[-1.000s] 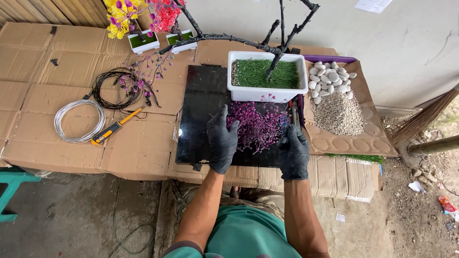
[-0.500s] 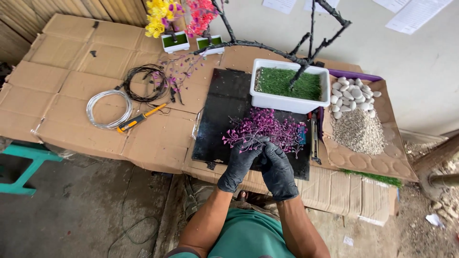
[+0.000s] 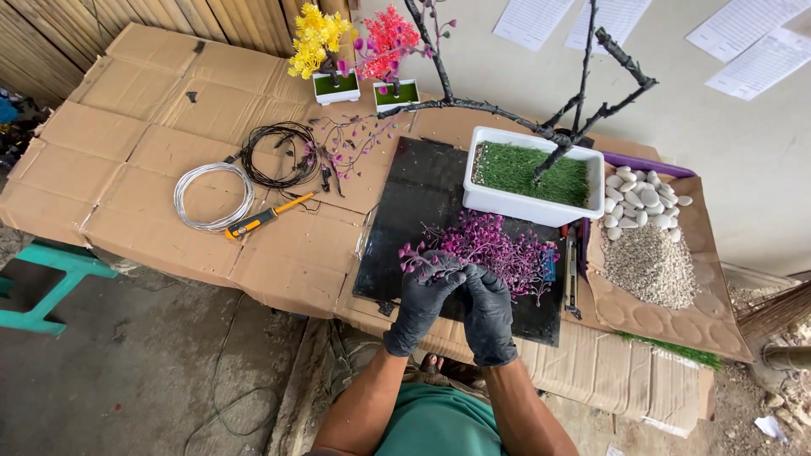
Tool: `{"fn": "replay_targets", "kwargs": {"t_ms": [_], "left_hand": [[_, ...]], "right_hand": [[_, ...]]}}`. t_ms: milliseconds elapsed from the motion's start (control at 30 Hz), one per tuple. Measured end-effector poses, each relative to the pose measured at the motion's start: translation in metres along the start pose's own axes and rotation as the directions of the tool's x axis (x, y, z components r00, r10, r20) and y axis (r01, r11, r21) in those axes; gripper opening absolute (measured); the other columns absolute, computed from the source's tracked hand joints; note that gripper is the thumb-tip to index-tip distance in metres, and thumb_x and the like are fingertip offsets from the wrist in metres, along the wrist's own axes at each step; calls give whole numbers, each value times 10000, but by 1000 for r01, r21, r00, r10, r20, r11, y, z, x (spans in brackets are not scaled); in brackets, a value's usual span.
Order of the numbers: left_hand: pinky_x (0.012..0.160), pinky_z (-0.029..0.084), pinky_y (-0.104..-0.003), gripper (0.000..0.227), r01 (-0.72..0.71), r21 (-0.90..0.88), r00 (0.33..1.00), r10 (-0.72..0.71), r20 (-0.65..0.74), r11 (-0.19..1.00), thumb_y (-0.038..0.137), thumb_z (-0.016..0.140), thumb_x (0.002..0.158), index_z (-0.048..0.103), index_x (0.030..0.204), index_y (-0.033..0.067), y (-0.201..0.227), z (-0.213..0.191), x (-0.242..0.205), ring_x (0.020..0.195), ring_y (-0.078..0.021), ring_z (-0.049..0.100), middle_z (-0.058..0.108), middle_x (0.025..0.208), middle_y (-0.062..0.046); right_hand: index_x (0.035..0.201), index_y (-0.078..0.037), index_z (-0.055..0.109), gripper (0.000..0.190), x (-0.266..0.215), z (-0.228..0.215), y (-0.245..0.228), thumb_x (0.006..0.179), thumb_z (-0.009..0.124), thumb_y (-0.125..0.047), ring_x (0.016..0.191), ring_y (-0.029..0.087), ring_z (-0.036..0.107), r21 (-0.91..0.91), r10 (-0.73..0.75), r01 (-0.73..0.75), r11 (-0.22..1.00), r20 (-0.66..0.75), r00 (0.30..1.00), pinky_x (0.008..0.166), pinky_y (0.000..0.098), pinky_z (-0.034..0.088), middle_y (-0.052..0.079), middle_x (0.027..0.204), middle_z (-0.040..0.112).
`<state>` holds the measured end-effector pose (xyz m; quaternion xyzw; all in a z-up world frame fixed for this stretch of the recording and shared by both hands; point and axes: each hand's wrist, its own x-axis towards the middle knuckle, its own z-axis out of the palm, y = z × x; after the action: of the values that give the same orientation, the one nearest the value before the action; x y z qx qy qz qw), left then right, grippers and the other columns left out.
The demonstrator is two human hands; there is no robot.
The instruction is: The person assembles artificial plants by attaching purple flower clusters to a black branch structure. They pick up the flowers, position them on the branches, and secure them using wire. The work is performed on a cardboard-covered table with other crafting materials nearby.
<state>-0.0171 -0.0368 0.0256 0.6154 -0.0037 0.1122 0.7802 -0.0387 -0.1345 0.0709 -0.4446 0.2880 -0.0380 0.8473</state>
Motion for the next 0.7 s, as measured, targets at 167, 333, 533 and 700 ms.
{"fn": "replay_targets", "kwargs": {"t_ms": [167, 333, 533, 700], "left_hand": [[828, 603, -376, 247, 35, -102, 995, -45, -94, 994, -15, 934, 729, 816, 938, 44, -1, 9, 0, 887, -146, 706, 779, 867, -102], [811, 608, -366, 213, 207, -327, 959, -257, -119, 922, -58, 887, 766, 802, 958, -22, 20, 7, -2, 874, -162, 693, 777, 865, -132], [839, 617, -349, 191, 247, -362, 946, -305, -114, 899, -23, 864, 806, 810, 986, 13, 25, -14, -2, 908, -171, 729, 795, 913, -146], [806, 610, -399, 214, 109, -365, 958, -196, -210, 925, 2, 859, 805, 782, 1004, 22, 9, -55, -10, 894, -194, 725, 775, 929, -138]], "right_hand": [[945, -34, 777, 94, 13, -10, 23, 902, 819, -106, 631, 220, 696, -42, -18, 19, 999, 23, 1000, 683, 363, 662, 156, 768, 734], [962, -13, 780, 122, 21, -14, 24, 884, 830, -93, 602, 232, 676, -116, -56, 62, 991, 51, 997, 661, 384, 667, 183, 743, 722], [984, 10, 794, 145, 7, 8, 17, 865, 836, -59, 652, 228, 727, -160, 0, 20, 987, 125, 992, 628, 372, 648, 188, 758, 743], [979, -4, 774, 177, 8, 40, 13, 856, 834, -116, 592, 241, 720, -168, 39, 12, 986, 297, 954, 572, 382, 639, 172, 668, 696]]}}
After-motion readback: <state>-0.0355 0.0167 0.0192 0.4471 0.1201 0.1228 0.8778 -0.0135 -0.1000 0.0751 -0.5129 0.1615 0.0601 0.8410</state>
